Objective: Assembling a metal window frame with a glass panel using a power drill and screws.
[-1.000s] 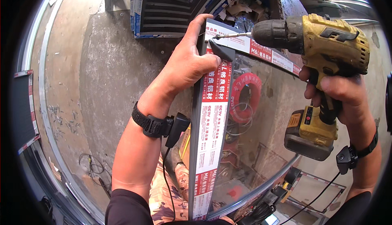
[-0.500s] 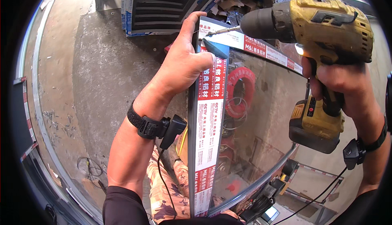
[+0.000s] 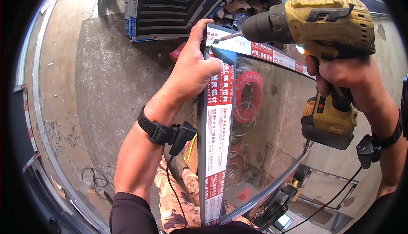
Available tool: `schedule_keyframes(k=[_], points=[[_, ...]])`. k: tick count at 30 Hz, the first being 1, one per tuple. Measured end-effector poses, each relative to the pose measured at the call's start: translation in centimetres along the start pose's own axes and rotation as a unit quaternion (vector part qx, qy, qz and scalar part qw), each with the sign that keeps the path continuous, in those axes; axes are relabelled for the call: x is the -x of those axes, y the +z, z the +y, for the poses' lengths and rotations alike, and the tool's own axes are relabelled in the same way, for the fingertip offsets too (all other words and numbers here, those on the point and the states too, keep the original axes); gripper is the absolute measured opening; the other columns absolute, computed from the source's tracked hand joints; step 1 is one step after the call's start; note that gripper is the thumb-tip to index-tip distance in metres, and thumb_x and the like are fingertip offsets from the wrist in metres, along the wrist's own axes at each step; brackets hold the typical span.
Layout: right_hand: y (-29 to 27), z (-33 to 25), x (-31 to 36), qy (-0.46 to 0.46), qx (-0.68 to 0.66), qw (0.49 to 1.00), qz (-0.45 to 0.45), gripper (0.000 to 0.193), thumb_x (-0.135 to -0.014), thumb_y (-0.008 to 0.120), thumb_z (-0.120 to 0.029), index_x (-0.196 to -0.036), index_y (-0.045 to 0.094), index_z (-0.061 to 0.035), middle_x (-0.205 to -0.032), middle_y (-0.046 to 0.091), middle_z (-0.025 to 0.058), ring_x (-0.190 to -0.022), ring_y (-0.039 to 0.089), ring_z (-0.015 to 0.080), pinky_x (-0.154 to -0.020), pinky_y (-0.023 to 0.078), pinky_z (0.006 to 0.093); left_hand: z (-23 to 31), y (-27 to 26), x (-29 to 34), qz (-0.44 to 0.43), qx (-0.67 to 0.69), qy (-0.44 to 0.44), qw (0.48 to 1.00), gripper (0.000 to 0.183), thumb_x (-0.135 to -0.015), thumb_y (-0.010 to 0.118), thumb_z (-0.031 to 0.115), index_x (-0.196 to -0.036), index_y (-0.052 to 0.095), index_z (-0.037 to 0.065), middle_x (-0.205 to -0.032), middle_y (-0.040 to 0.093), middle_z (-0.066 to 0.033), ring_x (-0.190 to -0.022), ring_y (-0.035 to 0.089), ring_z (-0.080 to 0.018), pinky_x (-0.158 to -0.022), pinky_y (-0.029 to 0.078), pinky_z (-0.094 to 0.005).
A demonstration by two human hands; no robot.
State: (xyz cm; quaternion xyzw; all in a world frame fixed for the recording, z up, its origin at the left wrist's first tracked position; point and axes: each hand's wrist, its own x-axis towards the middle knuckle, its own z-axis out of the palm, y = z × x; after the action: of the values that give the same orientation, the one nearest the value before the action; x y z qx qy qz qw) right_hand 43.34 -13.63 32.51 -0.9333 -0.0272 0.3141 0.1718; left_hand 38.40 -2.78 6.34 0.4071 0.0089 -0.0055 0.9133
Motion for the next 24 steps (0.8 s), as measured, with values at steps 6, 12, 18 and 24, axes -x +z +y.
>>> schedule_keyframes(k=[6,12,18,24], points=[[0.0,1.1,-0.6,-0.049,0.034,0.998,0.012,0.029,-0.071,0.057,-0.012,-0.096,0.06,0.0027,-0.077,0.059,0.0052,-0.055,0.053,0.0086,-0.05,0.043,0.023,0.3,0.0,0.1,0.002,-0.022,-0.012,1.0,0.076,-0.066,0.053,-0.003,-0.137,0.03,0.006,-0.111,0.051,-0.0081,-0.101,0.053,-0.0158,-0.091,0.044,-0.0284],[0.4,0.9,-0.4,-0.025,0.006,0.999,-0.026,0.029,-0.072,0.059,-0.014,-0.096,0.062,0.0017,-0.08,0.061,0.005,-0.056,0.054,0.0086,-0.052,0.044,0.0221,0.2,-0.5,0.8,0.012,-0.057,-0.012,0.998,0.076,-0.065,0.052,-0.003,-0.138,0.029,0.005,-0.113,0.051,-0.0089,-0.102,0.053,-0.0157,-0.091,0.044,-0.0281],[1.1,3.5,-0.6,-0.1,0.045,0.994,-0.027,0.031,-0.076,0.061,-0.018,-0.101,0.063,0.0009,-0.084,0.064,0.0047,-0.06,0.056,0.0087,-0.057,0.046,0.0234,-1.5,-1.3,-0.2,-0.01,-0.118,0.051,0.992,0.067,-0.07,0.057,0.004,-0.133,0.035,0.0,-0.11,0.054,-0.0094,-0.099,0.053,-0.0169,-0.089,0.044,-0.0282],[1.0,11.1,9.6,-0.06,-0.072,0.996,0.014,0.036,-0.079,0.06,-0.021,-0.107,0.061,0.0003,-0.092,0.064,0.0066,-0.067,0.057,0.0089,-0.062,0.047,0.023,1.1,-2.0,2.0,0.022,-0.258,0.019,0.966,0.069,-0.084,0.064,0.025,-0.14,0.031,0.002,-0.123,0.053,-0.0133,-0.104,0.054,-0.0188,-0.087,0.043,-0.0288]])
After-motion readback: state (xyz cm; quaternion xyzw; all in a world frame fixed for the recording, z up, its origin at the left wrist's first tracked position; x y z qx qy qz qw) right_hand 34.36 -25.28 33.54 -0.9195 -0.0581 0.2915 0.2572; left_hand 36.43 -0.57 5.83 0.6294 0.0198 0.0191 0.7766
